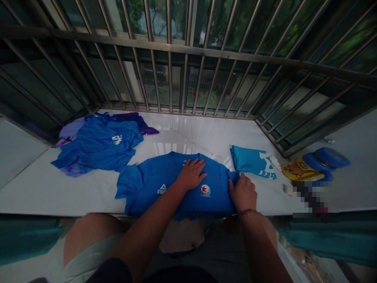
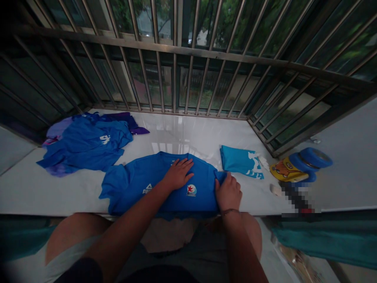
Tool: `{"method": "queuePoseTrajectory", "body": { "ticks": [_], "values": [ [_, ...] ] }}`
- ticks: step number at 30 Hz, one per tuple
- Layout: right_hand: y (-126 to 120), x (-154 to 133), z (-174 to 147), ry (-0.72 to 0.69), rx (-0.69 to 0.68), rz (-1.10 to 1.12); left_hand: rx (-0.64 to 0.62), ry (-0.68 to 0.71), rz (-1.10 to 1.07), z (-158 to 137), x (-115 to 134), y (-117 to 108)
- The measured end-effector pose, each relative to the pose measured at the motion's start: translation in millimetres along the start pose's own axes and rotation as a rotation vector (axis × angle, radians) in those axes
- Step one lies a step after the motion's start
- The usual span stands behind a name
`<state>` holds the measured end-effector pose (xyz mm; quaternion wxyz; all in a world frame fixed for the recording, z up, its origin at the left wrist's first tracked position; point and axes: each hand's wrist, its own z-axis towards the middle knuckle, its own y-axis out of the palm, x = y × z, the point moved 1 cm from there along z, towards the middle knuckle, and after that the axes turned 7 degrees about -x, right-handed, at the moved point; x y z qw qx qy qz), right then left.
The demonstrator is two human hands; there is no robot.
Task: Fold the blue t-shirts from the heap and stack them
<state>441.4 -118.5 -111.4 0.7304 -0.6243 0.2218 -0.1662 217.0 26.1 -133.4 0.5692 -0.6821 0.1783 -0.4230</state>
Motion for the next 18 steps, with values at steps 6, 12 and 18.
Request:
{"method": "queuePoseTrajectory", "body": {
  "ticks": [6,12,18],
  "values": [
    [-4,49,18,0.045,-0.281,0.097,-0.008,-0.011,0.007,-3,-2,-2],
    [-4,57,18,0.261,-0.155,0.447,-0.017,-0.011,0.015,-2,-1,-1],
    [-7,32,-6,0.149,-0.099,0.692,-0.016,-0.014,0.022,-2,-1,-2]
  ]
}}
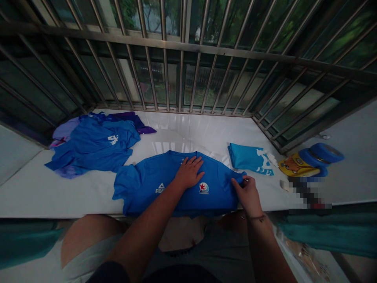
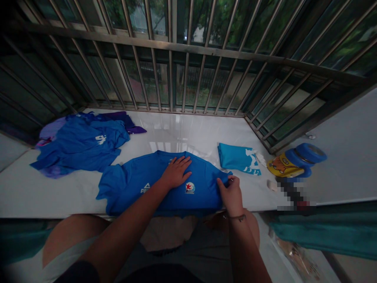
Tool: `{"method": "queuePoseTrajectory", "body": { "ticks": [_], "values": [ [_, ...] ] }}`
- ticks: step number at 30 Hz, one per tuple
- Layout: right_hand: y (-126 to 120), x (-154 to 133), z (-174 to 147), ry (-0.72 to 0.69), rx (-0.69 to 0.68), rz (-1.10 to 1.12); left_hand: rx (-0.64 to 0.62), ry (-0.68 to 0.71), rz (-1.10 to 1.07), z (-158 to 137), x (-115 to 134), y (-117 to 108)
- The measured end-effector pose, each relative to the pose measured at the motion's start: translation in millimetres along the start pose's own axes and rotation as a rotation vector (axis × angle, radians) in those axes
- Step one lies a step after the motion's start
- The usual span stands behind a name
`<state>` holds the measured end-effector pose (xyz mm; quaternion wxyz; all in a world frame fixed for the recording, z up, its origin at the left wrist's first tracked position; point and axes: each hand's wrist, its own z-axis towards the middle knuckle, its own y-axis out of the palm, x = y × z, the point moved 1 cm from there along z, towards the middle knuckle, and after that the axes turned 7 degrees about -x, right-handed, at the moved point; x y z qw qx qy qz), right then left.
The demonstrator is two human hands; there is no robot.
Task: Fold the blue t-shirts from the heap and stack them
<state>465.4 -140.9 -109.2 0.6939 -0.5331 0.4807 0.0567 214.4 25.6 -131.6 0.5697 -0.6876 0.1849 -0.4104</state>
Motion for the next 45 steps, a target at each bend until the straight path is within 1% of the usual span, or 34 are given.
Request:
{"method": "queuePoseTrajectory", "body": {
  "ticks": [2,3,5,6,8,10,13,16,18,21,24,26,28,31,33,35,37,42,45],
  "values": [
    [8,-13,-16,-0.194,0.002,-0.036,-0.005,0.001,0.002,0,0,-1],
    [12,-19,-25,-0.306,-0.038,-0.078,-0.007,0.002,0.001,0,0,-1],
    [21,-28,-43,-0.518,-0.182,-0.185,-0.011,0.003,-0.002,-1,1,-2],
    [25,-30,-51,-0.6,-0.257,-0.237,-0.012,0.004,-0.004,-1,1,-2],
    [29,-28,-64,-0.692,-0.347,-0.324,-0.011,0.002,-0.006,0,0,-2],
    [29,-22,-71,-0.692,-0.349,-0.393,-0.008,0.001,-0.007,0,0,-1],
    [22,-11,-73,-0.622,-0.294,-0.509,-0.007,0.003,-0.012,1,-1,1],
    [12,-7,-72,-0.584,-0.295,-0.604,-0.004,0.003,-0.013,1,-2,1],
    [7,-6,-73,-0.594,-0.293,-0.594,-0.004,0.001,-0.012,2,-2,1],
    [4,-5,-76,-0.615,-0.283,-0.498,-0.011,-0.002,-0.013,1,-1,-1],
    [2,0,-78,-0.566,-0.295,-0.453,-0.014,-0.003,-0.012,1,-1,-1],
    [-2,3,-78,-0.507,-0.302,-0.476,-0.008,-0.004,-0.011,1,-2,-1],
    [-7,2,-75,-0.477,-0.344,-0.507,-0.005,-0.001,-0.011,2,-3,0],
    [-14,-6,-71,-0.474,-0.414,-0.54,-0.005,0.0,-0.012,2,-3,1],
    [-17,-11,-70,-0.471,-0.426,-0.558,-0.006,-0.005,-0.015,2,-3,1],
    [-17,-15,-72,-0.494,-0.433,-0.558,-0.011,-0.007,-0.016,2,-3,1],
    [-16,-15,-77,-0.56,-0.466,-0.547,-0.016,-0.005,-0.014,2,-2,0],
    [-17,-16,-95,-0.737,-0.611,-0.563,-0.013,0.0,-0.016,2,-3,1],
    [-21,-24,-104,-0.779,-0.61,-0.567,-0.008,-0.004,-0.018,2,-3,1]
  ]
}}
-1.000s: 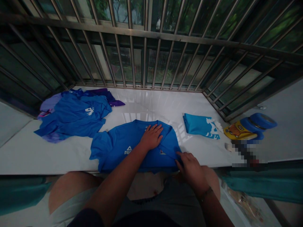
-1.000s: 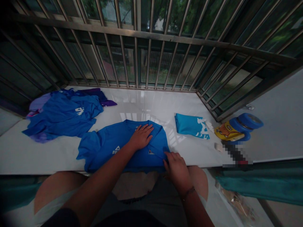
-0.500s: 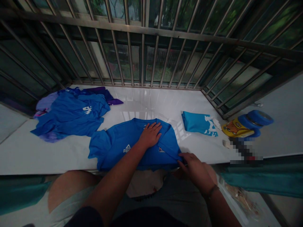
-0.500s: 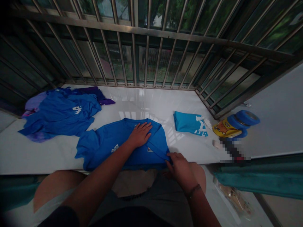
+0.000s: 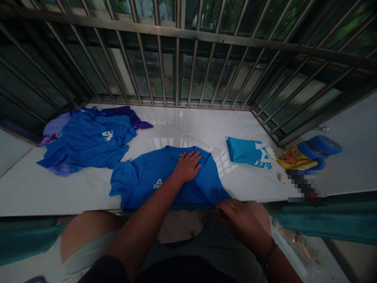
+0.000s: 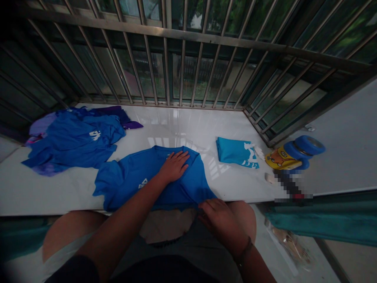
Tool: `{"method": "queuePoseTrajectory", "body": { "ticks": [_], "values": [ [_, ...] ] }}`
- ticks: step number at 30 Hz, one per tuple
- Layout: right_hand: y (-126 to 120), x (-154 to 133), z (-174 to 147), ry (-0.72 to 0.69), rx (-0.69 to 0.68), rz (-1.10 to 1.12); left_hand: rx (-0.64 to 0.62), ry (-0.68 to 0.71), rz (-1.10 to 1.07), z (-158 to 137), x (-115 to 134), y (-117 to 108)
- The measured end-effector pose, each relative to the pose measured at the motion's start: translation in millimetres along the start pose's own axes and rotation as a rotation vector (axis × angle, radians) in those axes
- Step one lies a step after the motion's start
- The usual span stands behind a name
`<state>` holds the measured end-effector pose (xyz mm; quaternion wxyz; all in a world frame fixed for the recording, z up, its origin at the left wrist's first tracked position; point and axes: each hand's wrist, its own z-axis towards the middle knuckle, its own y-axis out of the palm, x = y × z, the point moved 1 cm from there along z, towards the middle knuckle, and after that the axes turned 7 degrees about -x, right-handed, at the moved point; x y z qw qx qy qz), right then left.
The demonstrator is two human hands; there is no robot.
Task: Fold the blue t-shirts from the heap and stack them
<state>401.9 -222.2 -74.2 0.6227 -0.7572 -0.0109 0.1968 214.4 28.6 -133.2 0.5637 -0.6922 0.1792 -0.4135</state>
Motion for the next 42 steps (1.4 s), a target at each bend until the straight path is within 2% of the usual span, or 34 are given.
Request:
{"method": "queuePoseTrajectory", "body": {
  "ticks": [4,6,11,13,20,27,32,34,42],
  "values": [
    [-9,-11,-2,-0.022,0.021,0.008,-0.009,-0.008,-0.004,0,1,-2],
    [-11,-8,-3,0.044,0.018,0.005,-0.015,-0.011,-0.005,0,1,-3],
    [-12,21,-6,0.548,0.116,-0.066,-0.029,-0.006,0.012,0,1,-3],
    [-11,28,-4,0.644,0.115,-0.061,-0.025,-0.006,0.016,0,1,-2],
    [-6,18,8,0.658,0.007,-0.11,-0.002,-0.008,0.016,0,2,-2],
    [-3,27,8,0.741,0.092,-0.091,0.008,-0.011,0.015,0,2,-1],
    [3,19,16,0.633,0.212,-0.092,0.009,-0.004,0.015,0,2,-2],
    [7,18,18,0.616,0.202,-0.1,0.015,-0.004,0.009,1,2,-2],
    [15,25,20,0.693,0.167,-0.132,0.071,-0.001,-0.005,4,1,4]
  ]
}}
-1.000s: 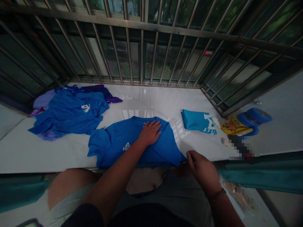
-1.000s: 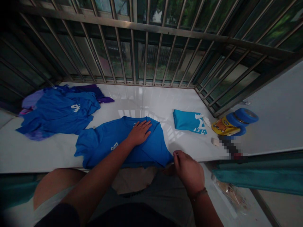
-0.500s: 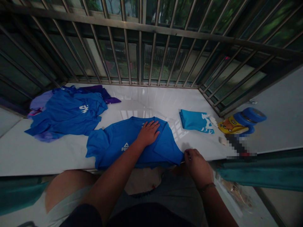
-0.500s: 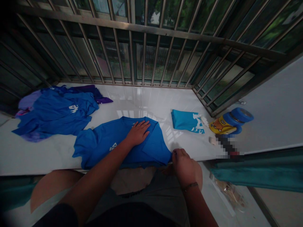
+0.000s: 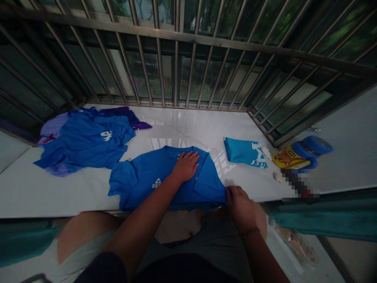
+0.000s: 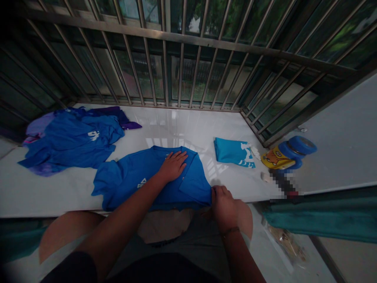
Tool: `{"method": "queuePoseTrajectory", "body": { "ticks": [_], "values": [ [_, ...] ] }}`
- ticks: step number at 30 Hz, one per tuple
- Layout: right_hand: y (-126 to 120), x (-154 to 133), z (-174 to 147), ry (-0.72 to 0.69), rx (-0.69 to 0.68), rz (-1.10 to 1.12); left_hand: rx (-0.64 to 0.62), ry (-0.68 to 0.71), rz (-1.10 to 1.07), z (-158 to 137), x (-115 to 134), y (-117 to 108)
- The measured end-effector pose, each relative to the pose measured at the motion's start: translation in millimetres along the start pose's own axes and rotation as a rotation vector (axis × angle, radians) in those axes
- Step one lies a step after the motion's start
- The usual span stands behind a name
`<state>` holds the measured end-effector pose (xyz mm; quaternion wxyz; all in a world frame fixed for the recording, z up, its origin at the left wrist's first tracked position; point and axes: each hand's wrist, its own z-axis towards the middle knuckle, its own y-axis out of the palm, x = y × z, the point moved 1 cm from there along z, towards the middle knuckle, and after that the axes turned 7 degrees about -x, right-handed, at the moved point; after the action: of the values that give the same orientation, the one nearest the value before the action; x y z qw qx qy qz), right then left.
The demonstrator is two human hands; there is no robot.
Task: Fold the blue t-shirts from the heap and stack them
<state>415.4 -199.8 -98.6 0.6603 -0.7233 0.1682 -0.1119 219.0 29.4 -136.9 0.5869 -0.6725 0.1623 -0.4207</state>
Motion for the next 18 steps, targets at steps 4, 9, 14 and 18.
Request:
{"method": "queuePoseTrajectory", "body": {
  "ticks": [4,9,14,18],
  "values": [
    [13,5,1,0.026,-0.017,-0.033,0.096,0.071,-0.01,8,9,-2],
    [27,15,1,0.045,-0.048,-0.055,0.033,0.37,-0.015,23,22,-1],
    [28,16,1,0.016,-0.029,-0.051,-0.036,0.371,0.041,41,23,9],
    [30,17,0,-0.02,0.027,-0.044,-0.096,0.378,0.062,54,23,13]
  ]
}}
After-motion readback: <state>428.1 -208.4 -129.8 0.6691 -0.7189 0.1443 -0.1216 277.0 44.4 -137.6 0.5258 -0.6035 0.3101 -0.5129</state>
